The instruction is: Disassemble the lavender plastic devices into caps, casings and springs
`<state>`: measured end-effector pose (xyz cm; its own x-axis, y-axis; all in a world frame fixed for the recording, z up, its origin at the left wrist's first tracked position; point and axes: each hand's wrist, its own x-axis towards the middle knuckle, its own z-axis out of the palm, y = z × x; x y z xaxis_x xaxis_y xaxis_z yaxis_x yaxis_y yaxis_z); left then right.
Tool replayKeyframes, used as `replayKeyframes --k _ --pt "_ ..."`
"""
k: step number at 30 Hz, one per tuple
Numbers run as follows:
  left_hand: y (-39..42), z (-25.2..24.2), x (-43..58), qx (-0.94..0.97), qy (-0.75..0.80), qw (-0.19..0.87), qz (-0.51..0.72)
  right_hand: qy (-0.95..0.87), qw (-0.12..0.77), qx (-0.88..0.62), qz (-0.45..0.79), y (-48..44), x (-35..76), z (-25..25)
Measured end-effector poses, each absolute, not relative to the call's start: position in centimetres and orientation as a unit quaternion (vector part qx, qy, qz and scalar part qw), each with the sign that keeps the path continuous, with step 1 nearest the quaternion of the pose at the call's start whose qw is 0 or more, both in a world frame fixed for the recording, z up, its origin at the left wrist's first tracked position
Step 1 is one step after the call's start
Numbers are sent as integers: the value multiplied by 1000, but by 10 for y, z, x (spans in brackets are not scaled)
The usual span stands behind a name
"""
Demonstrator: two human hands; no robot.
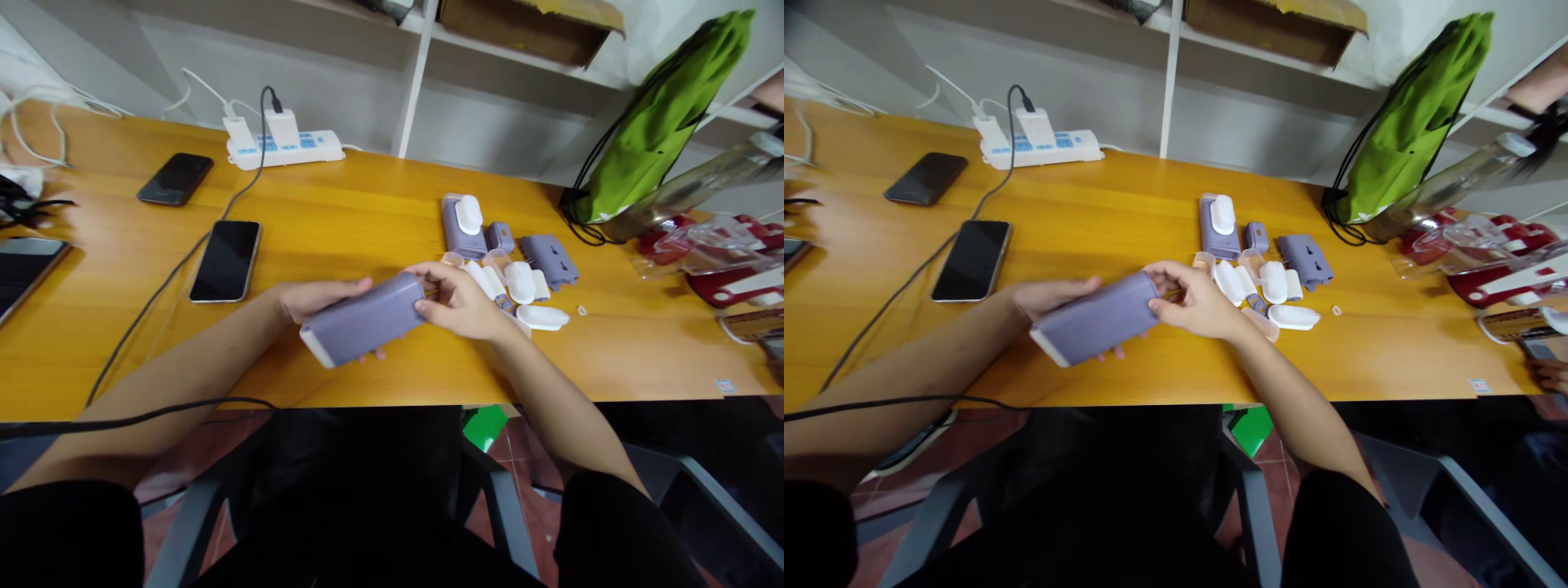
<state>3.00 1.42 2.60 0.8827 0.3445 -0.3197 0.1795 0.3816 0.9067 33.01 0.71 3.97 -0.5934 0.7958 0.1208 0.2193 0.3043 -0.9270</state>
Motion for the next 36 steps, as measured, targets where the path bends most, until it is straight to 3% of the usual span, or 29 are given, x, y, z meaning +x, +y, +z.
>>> replayKeyframes --k 6,10,15,20,24,30,36 --pt "31 28 19 613 393 621 291 -598 406 -443 530 28 340 14" --pt "33 26 15 675 368 555 319 -529 435 -460 565 24 344 12" --pt "27 19 28 709 340 489 379 -541 406 -449 584 14 352 18" --pt "10 20 50 650 343 489 470 -689 315 -380 531 5 344 25" --pt "3 26 52 667 323 454 495 -776 320 -375 393 -6 326 42" --pt "3 43 44 695 290 417 510 -797 398 -327 315 -9 306 58" --pt "-6 82 42 764 336 379 400 -826 444 -258 231 -2 304 45"
